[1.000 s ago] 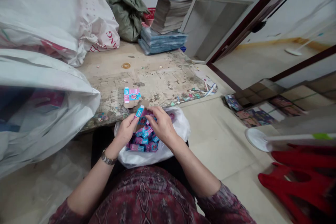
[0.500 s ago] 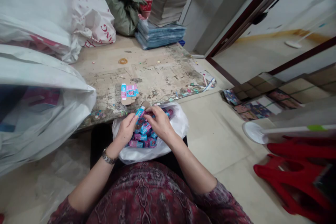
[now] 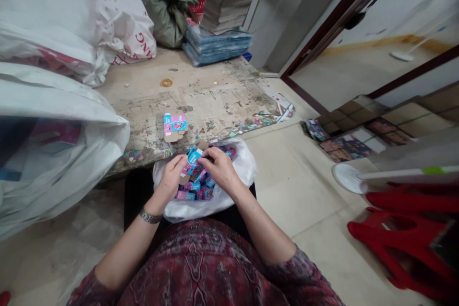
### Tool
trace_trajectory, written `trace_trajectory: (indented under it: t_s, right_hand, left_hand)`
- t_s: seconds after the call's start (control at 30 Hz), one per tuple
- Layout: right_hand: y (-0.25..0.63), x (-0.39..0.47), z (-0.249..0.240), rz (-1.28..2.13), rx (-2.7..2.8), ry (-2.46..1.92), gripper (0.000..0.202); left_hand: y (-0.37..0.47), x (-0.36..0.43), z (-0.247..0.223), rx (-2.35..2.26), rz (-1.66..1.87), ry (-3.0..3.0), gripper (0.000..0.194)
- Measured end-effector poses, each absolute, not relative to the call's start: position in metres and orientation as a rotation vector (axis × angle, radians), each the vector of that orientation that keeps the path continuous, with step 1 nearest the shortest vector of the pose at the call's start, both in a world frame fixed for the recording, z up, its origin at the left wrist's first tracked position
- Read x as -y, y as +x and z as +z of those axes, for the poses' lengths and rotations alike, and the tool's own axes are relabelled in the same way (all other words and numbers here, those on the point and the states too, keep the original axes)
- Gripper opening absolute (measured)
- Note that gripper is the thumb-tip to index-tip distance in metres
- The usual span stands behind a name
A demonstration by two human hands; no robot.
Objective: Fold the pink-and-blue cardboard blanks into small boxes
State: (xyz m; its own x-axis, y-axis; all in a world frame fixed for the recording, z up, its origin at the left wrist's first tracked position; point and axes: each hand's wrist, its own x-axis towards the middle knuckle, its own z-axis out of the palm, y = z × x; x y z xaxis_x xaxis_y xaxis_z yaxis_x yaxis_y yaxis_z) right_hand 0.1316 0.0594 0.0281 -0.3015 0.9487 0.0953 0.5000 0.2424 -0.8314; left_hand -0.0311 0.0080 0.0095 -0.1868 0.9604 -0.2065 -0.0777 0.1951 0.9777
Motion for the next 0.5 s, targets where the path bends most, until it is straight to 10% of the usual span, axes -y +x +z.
trace_trajectory:
  t_s: [0.5]
  right_hand:
    - [0.141, -0.048, 0.048, 1.355, 1.791, -1.107, 0.016]
  left_hand:
    - [-0.057, -0.036, 0.026, -1.407, 1.333, 1.106, 0.027]
